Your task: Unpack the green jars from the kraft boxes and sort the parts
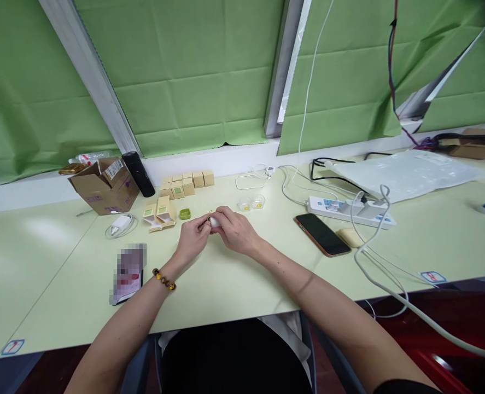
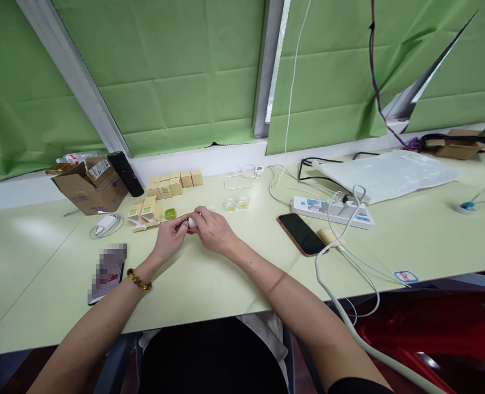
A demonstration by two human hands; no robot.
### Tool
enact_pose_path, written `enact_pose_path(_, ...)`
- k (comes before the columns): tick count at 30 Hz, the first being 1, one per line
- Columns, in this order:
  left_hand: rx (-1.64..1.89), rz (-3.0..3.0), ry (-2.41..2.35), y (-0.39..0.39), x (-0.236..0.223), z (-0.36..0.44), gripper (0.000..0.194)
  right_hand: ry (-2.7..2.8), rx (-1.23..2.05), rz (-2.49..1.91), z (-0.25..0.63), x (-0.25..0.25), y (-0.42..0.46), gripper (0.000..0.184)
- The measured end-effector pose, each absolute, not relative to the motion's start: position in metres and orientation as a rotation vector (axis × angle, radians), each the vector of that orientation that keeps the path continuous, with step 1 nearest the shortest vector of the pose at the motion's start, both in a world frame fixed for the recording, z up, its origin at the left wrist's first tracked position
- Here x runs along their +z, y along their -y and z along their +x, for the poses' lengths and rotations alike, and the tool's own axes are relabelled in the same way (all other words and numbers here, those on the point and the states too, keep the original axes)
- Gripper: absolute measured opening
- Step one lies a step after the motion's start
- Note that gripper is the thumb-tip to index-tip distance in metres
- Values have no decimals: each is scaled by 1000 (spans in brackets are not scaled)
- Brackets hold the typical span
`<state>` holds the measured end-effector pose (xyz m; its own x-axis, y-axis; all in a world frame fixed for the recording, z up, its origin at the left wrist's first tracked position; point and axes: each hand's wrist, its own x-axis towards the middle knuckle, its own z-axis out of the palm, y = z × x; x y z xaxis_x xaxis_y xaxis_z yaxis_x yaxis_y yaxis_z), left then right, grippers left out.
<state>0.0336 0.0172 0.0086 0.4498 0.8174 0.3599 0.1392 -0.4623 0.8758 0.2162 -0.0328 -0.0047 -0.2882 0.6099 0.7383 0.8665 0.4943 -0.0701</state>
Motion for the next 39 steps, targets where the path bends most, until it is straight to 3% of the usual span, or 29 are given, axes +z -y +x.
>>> enact_pose_path(9,1105,1959,-642,-27,3,29,50,1886,-89,-1108,224,-6,33,29)
enact_pose_path(20,965,2091,-892,-30,1,29,39,1545,52,-1093,229,7,31,19)
enact_pose_path(26,1118,1985,-939,-43,-10,29,41,1287,110,-1137,261,22,22,27)
enact_pose_path(34,1380,1717,-1002,-61,-13,23,44,1556,123,-1513,289,21,-17,26)
enact_pose_path(39,1407,1682,-1003,-61,-11,23,44,1894,23,-1787,283,28,-24,48)
